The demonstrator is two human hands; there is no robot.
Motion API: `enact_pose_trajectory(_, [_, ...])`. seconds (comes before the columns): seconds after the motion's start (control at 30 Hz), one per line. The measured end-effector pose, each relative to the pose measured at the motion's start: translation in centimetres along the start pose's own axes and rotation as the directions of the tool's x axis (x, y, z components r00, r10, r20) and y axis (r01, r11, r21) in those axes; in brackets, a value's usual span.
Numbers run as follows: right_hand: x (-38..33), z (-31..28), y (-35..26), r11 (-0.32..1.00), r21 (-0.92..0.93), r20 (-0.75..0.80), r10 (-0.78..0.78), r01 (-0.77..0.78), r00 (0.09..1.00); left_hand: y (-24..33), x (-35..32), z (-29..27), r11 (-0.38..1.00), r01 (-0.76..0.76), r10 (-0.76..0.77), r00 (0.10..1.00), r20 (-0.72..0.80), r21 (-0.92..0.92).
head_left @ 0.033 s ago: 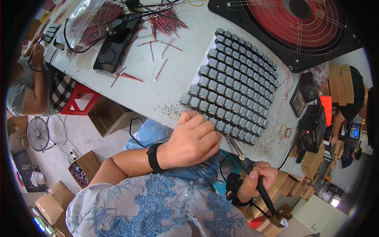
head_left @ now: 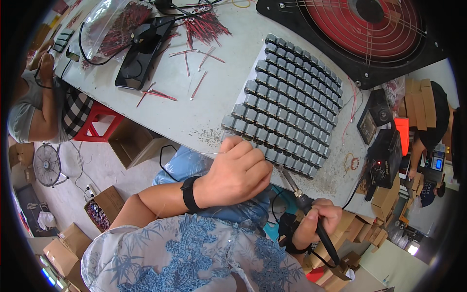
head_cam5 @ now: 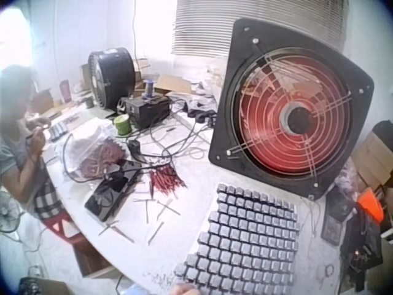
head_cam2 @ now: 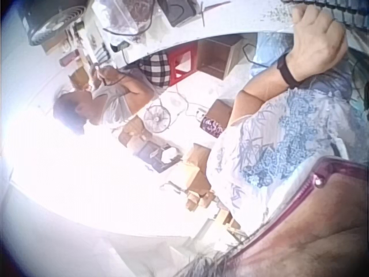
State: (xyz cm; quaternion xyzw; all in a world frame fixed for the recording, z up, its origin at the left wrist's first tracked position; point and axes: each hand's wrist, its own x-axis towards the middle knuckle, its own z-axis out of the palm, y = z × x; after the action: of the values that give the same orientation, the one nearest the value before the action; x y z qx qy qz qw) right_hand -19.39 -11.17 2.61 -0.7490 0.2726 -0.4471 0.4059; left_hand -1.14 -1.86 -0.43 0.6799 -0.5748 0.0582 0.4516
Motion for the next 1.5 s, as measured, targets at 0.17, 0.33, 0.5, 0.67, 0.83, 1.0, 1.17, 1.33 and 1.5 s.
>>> enact_pose_trajectory(0.17, [0.05,-0.02,0.08,1.000,-0.027,0.037,0.001,0.000,0.999,-0.03,0.01,0.00,1.000,0.001,-0.002,1.000,0.011,0.017])
enact_pose_trajectory(0.33, [0.18,0.12,-0.10,0.999,-0.051,0.062,-0.010,0.013,0.998,-0.01,0.06,0.02,1.000,0.002,-0.002,1.000,0.014,0.019])
enact_pose_trajectory(0.5, [0.18,0.03,0.01,0.999,-0.038,0.070,-0.011,0.014,0.997,0.02,0.17,0.00,1.000,0.001,-0.001,1.000,0.001,0.023])
enact_pose_trajectory(0.67, [0.20,0.13,-0.17,0.999,-0.011,0.049,0.039,-0.038,0.998,-0.04,0.24,-0.05,1.000,0.001,-0.001,1.000,0.007,0.013])
enact_pose_trajectory(0.83, [0.21,0.21,-0.14,1.000,-0.021,0.054,0.021,-0.020,0.998,0.00,0.24,-0.10,1.000,0.006,-0.006,1.000,0.008,0.012])
enact_pose_trajectory(1.0, [0.09,0.32,0.03,1.000,0.006,0.060,0.014,-0.015,0.998,-0.09,0.21,-0.03,1.000,0.006,-0.006,1.000,0.003,0.015])
enact_pose_trajectory(1.17, [0.20,0.00,-0.19,0.999,-0.052,0.047,0.011,-0.009,0.999,-0.07,0.25,-0.16,1.000,0.004,-0.005,1.000,0.017,0.023])
enact_pose_trajectory(1.33, [0.13,0.02,-0.26,0.999,-0.038,0.064,0.023,-0.020,0.998,-0.13,0.23,-0.10,1.000,0.003,-0.003,1.000,0.011,0.020])
enact_pose_trajectory(1.5, [0.16,0.42,-0.08,1.000,-0.015,0.068,0.018,-0.017,0.998,-0.19,0.14,-0.01,1.000,-0.001,0.001,1.000,0.021,0.024])
